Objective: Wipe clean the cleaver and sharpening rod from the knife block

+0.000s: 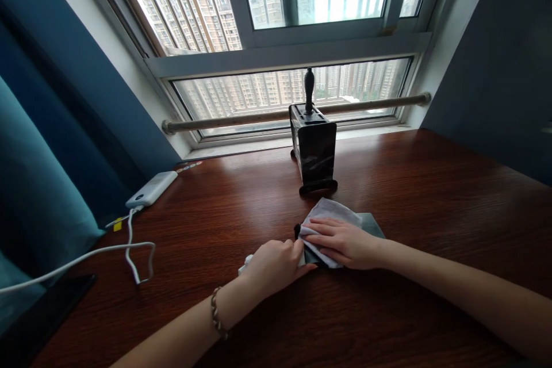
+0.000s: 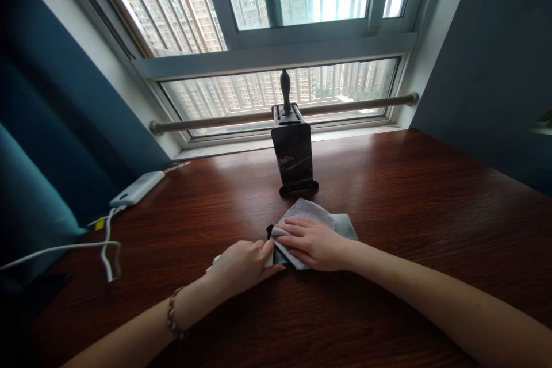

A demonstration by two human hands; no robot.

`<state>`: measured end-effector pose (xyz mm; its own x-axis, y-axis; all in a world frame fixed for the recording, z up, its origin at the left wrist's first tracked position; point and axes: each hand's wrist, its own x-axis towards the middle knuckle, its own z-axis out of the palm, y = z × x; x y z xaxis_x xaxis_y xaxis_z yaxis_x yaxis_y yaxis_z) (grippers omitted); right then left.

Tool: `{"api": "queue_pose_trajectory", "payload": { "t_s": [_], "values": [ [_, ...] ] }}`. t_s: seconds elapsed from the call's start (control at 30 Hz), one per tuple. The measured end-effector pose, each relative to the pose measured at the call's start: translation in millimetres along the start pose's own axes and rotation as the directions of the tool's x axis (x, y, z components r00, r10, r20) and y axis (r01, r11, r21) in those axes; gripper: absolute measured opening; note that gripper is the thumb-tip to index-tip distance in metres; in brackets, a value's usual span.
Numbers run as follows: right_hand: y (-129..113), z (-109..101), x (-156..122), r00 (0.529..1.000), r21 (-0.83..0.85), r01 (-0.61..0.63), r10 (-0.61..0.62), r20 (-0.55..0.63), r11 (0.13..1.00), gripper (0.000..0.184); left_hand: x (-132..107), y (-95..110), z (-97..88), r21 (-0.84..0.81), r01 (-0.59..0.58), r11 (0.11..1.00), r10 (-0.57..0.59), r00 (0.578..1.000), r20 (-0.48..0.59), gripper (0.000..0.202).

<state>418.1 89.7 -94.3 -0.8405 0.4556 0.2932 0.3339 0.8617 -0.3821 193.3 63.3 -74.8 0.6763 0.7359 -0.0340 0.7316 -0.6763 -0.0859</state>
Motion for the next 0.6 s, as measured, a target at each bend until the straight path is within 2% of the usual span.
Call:
{"api": "queue_pose_trajectory", "payload": {
  "t_s": [0.1, 0.33, 0.47, 0.6],
  "values": [
    [5, -2, -2, 0.998, -0.019, 0.007, -0.006, 0.057, 1.0, 0.044, 0, 0, -0.6, -0.006, 0.002, 1.0, -0.002, 1.0, 0.015, 0.043],
    [21, -4, -4, 0.995, -0.045, -0.095, 0.095, 0.002, 0.994, 0.044, 1, 2, -4.5, 0.01, 0.021, 1.0, -0.021, 1.0, 0.018, 0.042],
    [36, -8, -8, 0.983, -0.032, -0.179, 0.18, 0.024, 0.983, 0.045, 1, 2, -2.6, 0.021, 0.019, 1.0, -0.019, 1.0, 0.009, 0.045],
    [58, -14, -15, 0.979, 0.004, -0.203, 0.203, 0.028, 0.979, 0.045, 1, 2, -2.9, 0.019, 0.019, 1.0, -0.019, 1.0, 0.016, 0.045]
  ]
}}
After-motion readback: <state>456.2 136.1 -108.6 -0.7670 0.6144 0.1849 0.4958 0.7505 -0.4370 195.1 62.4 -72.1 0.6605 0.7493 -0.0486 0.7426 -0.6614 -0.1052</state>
